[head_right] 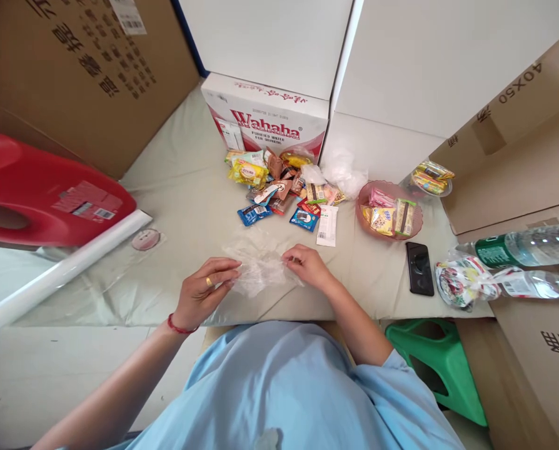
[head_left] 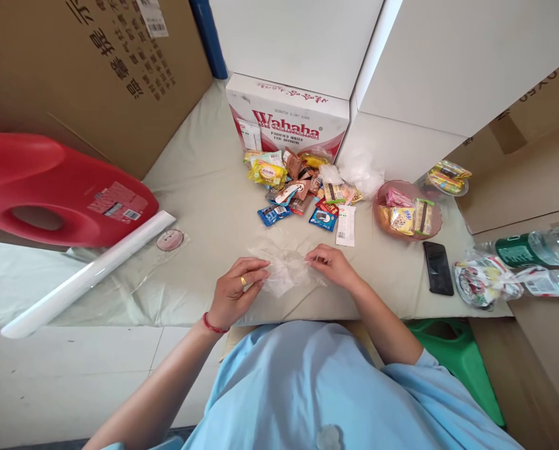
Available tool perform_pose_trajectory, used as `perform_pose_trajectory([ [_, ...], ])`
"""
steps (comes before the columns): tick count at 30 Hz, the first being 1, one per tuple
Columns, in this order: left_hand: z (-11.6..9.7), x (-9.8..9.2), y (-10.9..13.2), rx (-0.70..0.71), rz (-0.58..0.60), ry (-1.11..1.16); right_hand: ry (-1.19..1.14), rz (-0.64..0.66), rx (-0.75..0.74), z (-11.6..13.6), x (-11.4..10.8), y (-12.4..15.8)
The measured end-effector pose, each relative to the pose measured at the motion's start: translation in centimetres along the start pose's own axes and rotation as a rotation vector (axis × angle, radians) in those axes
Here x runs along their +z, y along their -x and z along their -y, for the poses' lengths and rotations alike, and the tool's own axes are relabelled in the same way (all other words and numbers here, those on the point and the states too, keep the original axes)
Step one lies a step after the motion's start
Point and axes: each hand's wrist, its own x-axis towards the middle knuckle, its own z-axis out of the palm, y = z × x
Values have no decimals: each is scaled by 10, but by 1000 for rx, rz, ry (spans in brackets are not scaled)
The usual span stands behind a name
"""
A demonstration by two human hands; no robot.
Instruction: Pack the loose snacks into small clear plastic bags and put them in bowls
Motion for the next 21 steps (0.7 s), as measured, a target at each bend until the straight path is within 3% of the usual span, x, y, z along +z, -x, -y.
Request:
perform_pose_trajectory([
  [5,18,-35,24,81,139,-127,-132,-169,-12,1,-45,9],
  [8,29,-49,44,95,325,-197,-72,-112,-46,3,-67,29],
  [11,34,-61,58,-8,474,-160,35,4,-60,-2,-75,55],
  [13,30,-69,56,-122,413,-136,59,41,-46,-9,-73,70],
  [15,20,-73,44,-235,213,-193,63,33,-40,-15,-67,80],
  [17,3,-66,22,-262,28,-303,59,9,-50,-18,-60,83],
  [18,-5,-56,10,-217,-9,-352,56,-1,-55,-18,-57,83],
  [21,-23,-9,-22,-39,148,-364,51,-28,-65,-15,-53,79],
])
